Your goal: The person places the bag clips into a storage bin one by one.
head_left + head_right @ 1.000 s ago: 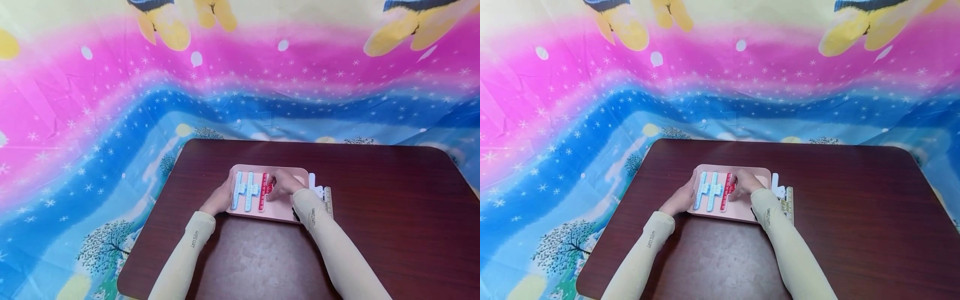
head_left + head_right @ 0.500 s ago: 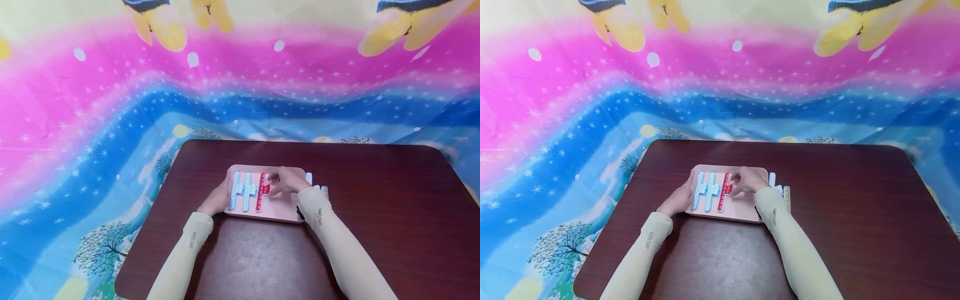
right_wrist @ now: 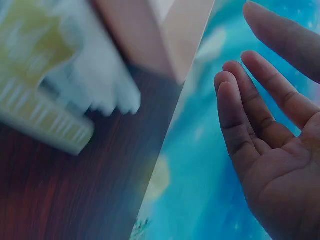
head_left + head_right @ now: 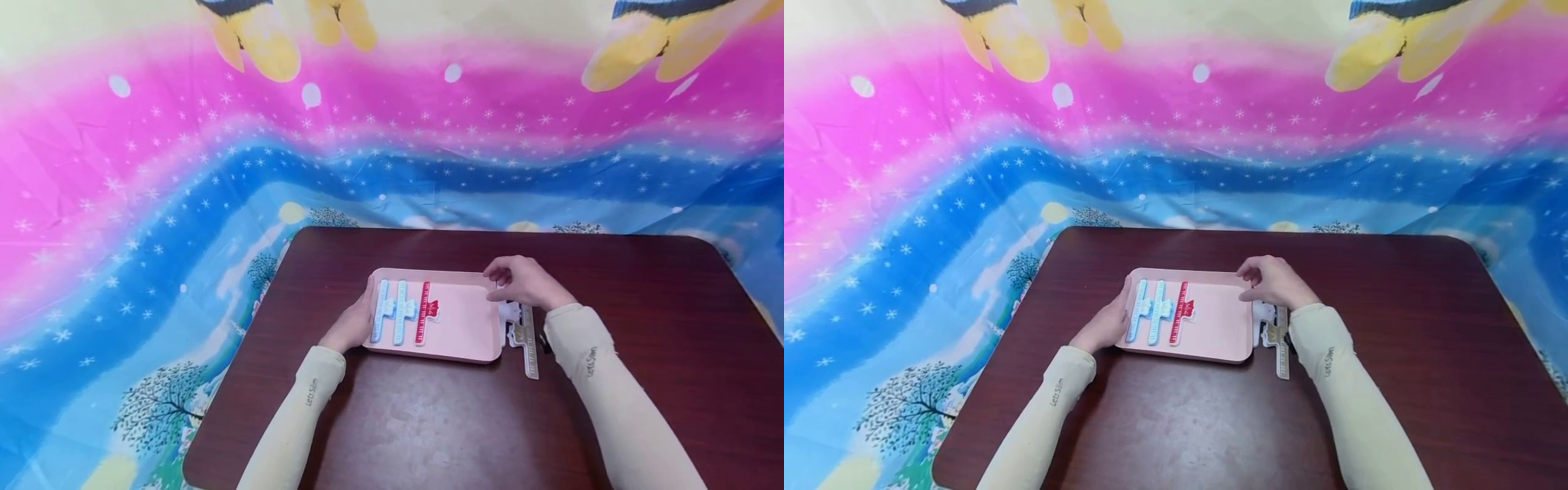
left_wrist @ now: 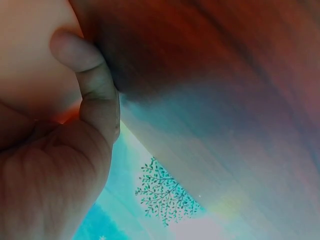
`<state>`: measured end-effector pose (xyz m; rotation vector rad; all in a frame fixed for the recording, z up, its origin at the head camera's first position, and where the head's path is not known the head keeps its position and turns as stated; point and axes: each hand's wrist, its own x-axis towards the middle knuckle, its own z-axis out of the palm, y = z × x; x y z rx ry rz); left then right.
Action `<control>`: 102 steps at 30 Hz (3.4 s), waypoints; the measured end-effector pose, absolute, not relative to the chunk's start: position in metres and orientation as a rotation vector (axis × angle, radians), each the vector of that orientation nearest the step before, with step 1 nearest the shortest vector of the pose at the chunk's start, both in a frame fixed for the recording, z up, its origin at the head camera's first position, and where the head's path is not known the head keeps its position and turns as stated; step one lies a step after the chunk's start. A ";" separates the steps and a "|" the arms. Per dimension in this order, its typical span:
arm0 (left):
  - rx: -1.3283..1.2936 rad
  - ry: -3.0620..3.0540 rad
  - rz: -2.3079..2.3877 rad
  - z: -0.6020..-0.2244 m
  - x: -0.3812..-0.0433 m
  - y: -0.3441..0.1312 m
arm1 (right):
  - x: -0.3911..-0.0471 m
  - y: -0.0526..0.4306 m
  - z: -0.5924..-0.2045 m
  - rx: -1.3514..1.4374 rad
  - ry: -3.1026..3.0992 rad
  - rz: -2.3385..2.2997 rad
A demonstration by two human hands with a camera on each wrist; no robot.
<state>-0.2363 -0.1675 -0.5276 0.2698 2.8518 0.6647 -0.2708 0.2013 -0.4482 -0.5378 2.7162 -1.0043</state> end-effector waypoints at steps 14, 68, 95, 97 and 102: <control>0.274 2.862 0.661 -0.528 -0.237 -0.168 | -0.255 0.250 -0.480 -0.434 2.780 -0.918; 0.273 2.857 0.668 -0.526 -0.235 -0.165 | -0.245 0.256 -0.485 -0.426 2.949 -0.960; 0.268 2.852 0.658 -0.527 -0.235 -0.166 | -0.234 0.269 -0.466 -0.394 2.690 -1.462; 0.263 2.854 0.660 -0.527 -0.235 -0.165 | -0.234 0.268 -0.467 -0.400 2.680 -1.500; 0.258 2.859 0.650 -0.526 -0.236 -0.165 | -0.232 0.269 -0.472 -0.411 2.640 -1.642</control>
